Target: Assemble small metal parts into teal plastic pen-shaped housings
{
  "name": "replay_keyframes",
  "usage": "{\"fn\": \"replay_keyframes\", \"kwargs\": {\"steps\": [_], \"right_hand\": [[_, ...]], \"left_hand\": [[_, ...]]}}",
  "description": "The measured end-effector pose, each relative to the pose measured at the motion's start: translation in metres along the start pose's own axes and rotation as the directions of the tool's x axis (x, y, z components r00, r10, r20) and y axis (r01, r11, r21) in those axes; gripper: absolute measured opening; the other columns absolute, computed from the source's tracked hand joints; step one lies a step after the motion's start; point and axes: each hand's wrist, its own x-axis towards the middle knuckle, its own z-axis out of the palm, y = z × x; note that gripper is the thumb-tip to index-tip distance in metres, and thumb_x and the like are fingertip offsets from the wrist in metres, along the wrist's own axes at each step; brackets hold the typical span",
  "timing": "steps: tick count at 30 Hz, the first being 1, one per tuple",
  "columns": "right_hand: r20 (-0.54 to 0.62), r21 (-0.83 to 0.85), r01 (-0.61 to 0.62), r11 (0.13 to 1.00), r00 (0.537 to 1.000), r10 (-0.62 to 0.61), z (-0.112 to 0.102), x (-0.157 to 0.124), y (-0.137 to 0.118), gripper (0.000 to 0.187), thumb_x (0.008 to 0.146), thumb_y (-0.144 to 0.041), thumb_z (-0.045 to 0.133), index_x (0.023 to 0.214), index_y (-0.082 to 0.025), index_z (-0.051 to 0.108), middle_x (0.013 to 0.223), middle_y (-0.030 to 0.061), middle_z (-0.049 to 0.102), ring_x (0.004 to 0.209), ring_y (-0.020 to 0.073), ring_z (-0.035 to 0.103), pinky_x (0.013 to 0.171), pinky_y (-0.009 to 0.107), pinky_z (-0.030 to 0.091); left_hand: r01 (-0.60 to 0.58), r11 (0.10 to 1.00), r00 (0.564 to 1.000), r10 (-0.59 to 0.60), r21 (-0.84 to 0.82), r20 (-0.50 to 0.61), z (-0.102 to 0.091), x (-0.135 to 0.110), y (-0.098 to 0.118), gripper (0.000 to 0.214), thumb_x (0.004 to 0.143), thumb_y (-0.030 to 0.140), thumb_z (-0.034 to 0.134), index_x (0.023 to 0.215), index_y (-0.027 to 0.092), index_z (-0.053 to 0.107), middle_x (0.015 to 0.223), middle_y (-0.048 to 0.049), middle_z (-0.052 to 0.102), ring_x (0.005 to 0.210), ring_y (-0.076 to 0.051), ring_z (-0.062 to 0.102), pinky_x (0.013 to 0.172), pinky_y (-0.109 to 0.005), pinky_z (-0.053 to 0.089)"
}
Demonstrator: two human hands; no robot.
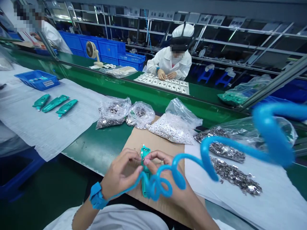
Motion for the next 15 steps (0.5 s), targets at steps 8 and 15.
{"fn": "replay_keyframes", "kwargs": {"steps": [8,15], "right_hand": [[0.263,-0.639,0.281,0.716,0.955,-0.140,-0.014,-0.008,0.013,0.023,0.096,-0.027,0.039,0.087,-0.024,0.061,0.090,0.0072,0.068,0.080,0.0224,0.065,0.068,0.032,0.047],[0.292,-0.771,0.357,0.527,0.934,-0.206,-0.007,-0.004,0.022,0.017,0.097,-0.020,0.043,0.095,-0.023,0.060,0.091,0.0040,0.067,0.071,0.0198,0.064,0.061,0.031,0.041]], "left_hand": [[-0.168,0.941,0.880,0.010,0.292,0.475,-0.016,-0.001,-0.030,0.059,0.073,0.053,0.076,0.122,0.025,0.060,0.152,-0.0153,0.031,0.141,-0.040,0.026,0.111,-0.059,0.033],[-0.242,0.940,0.863,0.096,0.240,0.496,-0.009,0.013,-0.041,0.036,0.081,0.051,0.068,0.107,0.026,0.071,0.145,-0.0127,0.044,0.137,-0.034,0.035,0.112,-0.052,0.036]]}}
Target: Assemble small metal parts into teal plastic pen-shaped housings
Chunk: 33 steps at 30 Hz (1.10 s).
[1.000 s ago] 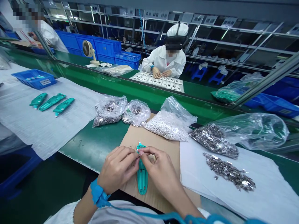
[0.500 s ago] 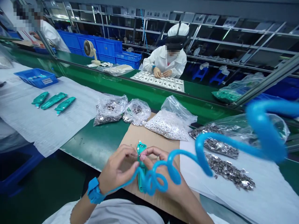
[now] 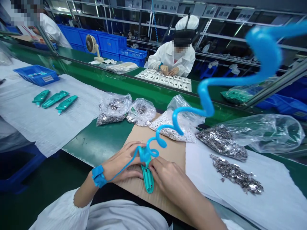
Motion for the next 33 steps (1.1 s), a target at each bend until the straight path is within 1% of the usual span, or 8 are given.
{"fn": "replay_keyframes", "kwargs": {"steps": [6,12,17,23,27,30,31,33], "right_hand": [[0.019,-0.286,0.137,0.948,0.990,-0.137,0.004,0.000,0.004,0.014,0.092,-0.010,0.046,0.093,-0.021,0.055,0.086,0.0023,0.063,0.056,0.0179,0.060,0.049,0.031,0.031],[0.024,-0.460,0.269,0.846,0.956,-0.291,-0.001,0.003,-0.002,0.017,0.093,-0.006,0.043,0.089,-0.018,0.055,0.083,0.0048,0.063,0.050,0.0145,0.058,0.044,0.029,0.029],[0.088,-0.504,0.338,0.795,0.936,-0.342,-0.003,0.005,-0.006,0.021,0.089,-0.002,0.044,0.094,-0.016,0.058,0.087,0.0075,0.064,0.049,0.0146,0.058,0.042,0.029,0.031],[0.043,-0.476,0.366,0.800,0.918,-0.394,0.002,0.005,0.007,0.022,0.086,-0.003,0.046,0.090,-0.019,0.060,0.077,0.0023,0.063,0.043,0.0156,0.054,0.040,0.031,0.025],[0.041,-0.346,0.236,0.908,0.971,-0.237,-0.012,-0.007,0.018,0.039,0.084,-0.002,0.041,0.113,-0.019,0.060,0.090,0.0039,0.066,0.049,0.0142,0.059,0.040,0.028,0.033],[-0.058,-0.306,-0.094,0.947,0.995,0.080,-0.036,-0.028,0.031,0.036,0.094,-0.013,0.037,0.121,-0.022,0.061,0.101,0.0081,0.069,0.067,0.0181,0.068,0.050,0.026,0.043],[-0.088,-0.319,-0.247,0.915,0.969,0.231,-0.043,-0.038,0.039,0.034,0.096,-0.018,0.038,0.120,-0.022,0.063,0.101,0.0093,0.070,0.072,0.0212,0.070,0.053,0.028,0.045],[-0.106,-0.346,-0.536,0.770,0.838,0.536,-0.052,-0.060,0.063,0.030,0.096,-0.023,0.044,0.115,-0.021,0.067,0.097,0.0112,0.072,0.079,0.0268,0.070,0.057,0.031,0.046]], "left_hand": [[-0.039,0.998,0.999,0.041,-0.046,0.034,0.005,-0.001,-0.007,0.024,0.089,0.040,0.063,0.105,0.024,0.071,0.144,-0.0111,0.046,0.140,-0.031,0.033,0.115,-0.047,0.034],[-0.043,0.997,0.999,0.043,-0.063,-0.005,0.008,-0.001,-0.011,0.026,0.089,0.042,0.063,0.104,0.024,0.071,0.141,-0.0108,0.047,0.140,-0.030,0.033,0.115,-0.046,0.034],[-0.062,0.995,0.998,0.062,-0.074,0.001,0.008,0.001,-0.011,0.025,0.089,0.041,0.062,0.102,0.022,0.072,0.140,-0.0113,0.049,0.139,-0.029,0.035,0.116,-0.045,0.034],[-0.058,0.995,0.998,0.055,-0.083,-0.030,0.011,-0.001,-0.013,0.026,0.087,0.043,0.065,0.102,0.023,0.073,0.140,-0.0114,0.049,0.138,-0.030,0.037,0.115,-0.045,0.035],[-0.068,0.995,0.996,0.063,-0.077,-0.060,0.012,-0.002,-0.013,0.028,0.085,0.045,0.067,0.102,0.024,0.073,0.139,-0.0110,0.050,0.137,-0.030,0.038,0.114,-0.046,0.036],[-0.060,0.994,0.995,0.053,-0.087,-0.081,0.009,-0.003,-0.009,0.021,0.086,0.041,0.067,0.098,0.025,0.072,0.140,-0.0090,0.051,0.136,-0.029,0.039,0.113,-0.044,0.039],[-0.048,0.995,0.996,0.041,-0.085,-0.080,0.008,-0.003,-0.009,0.018,0.088,0.038,0.065,0.098,0.025,0.072,0.140,-0.0085,0.051,0.137,-0.029,0.039,0.112,-0.044,0.040],[-0.047,0.996,0.996,0.042,-0.075,-0.074,0.006,-0.002,-0.013,0.013,0.091,0.034,0.062,0.096,0.027,0.072,0.142,-0.0061,0.051,0.136,-0.029,0.040,0.110,-0.046,0.042]]}}
